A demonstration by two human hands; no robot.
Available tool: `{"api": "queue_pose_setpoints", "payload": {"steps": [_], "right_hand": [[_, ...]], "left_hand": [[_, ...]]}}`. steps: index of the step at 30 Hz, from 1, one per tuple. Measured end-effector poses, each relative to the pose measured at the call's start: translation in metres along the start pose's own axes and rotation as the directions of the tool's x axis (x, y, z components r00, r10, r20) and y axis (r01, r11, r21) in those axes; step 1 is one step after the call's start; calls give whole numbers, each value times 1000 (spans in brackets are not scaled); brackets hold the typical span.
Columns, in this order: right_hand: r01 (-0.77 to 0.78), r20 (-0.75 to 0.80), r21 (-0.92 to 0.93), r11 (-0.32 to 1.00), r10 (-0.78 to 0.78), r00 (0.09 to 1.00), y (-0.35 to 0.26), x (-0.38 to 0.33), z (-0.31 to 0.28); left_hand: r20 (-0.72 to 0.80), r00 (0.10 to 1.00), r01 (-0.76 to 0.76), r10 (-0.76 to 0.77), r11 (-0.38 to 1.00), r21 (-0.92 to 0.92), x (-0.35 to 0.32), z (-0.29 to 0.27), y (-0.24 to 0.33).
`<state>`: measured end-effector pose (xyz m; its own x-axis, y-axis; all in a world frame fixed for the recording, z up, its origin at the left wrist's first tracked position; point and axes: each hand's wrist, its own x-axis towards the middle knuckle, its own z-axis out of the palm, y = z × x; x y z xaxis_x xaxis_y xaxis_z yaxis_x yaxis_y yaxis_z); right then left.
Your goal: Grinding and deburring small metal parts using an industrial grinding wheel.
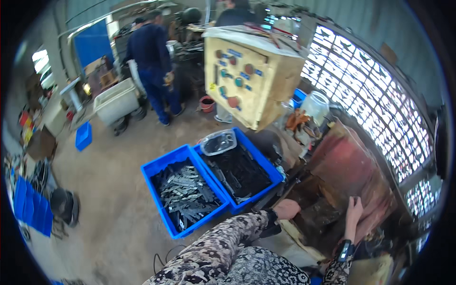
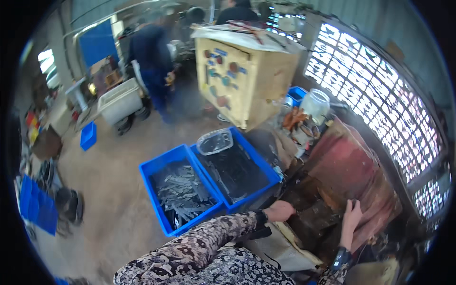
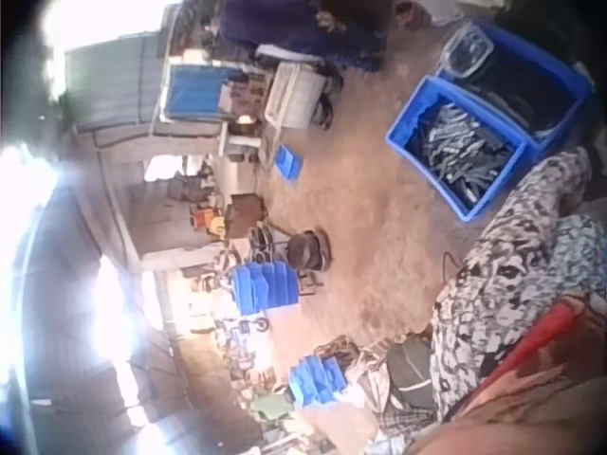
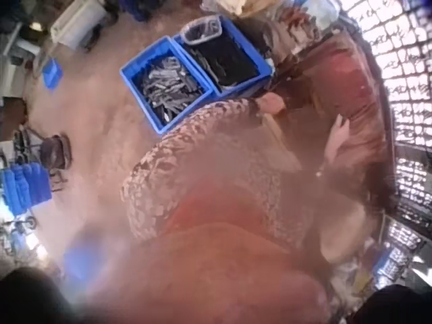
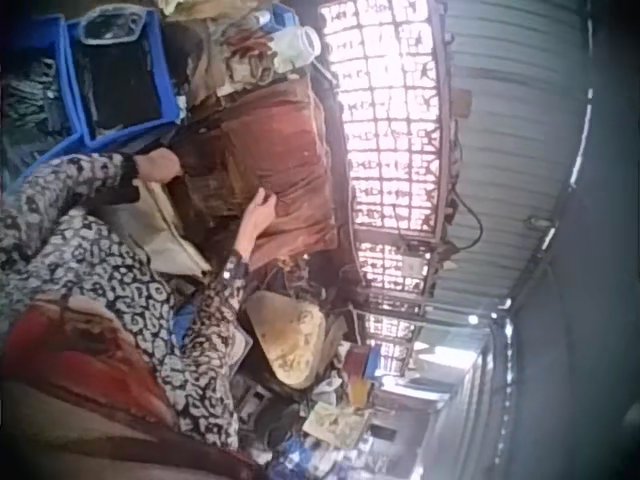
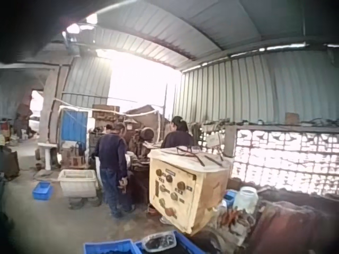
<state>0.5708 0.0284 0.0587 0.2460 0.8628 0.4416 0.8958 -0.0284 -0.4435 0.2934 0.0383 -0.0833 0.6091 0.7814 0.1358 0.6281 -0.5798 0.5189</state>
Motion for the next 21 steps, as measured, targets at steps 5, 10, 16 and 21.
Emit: {"api": "queue_pose_setpoints", "payload": {"steps": [5, 10, 16, 21], "right_hand": [[4, -24, 242, 970, 2, 1000, -47, -98, -24], [-78, 68, 249, 965, 63, 996, -67, -179, -26], [72, 113, 111, 991, -84, 990, -72, -179, -22], [125, -163, 60, 990, -114, 980, -68, -73, -5]], "left_hand": [[-158, 985, 54, -70, 993, -106, 13, -20, 1], [-233, 972, -33, 17, 997, -65, 35, -24, -7], [-239, 970, -50, 46, 999, -13, 14, -48, -12], [-174, 984, -36, 49, 996, 76, 12, -52, -6]]}}
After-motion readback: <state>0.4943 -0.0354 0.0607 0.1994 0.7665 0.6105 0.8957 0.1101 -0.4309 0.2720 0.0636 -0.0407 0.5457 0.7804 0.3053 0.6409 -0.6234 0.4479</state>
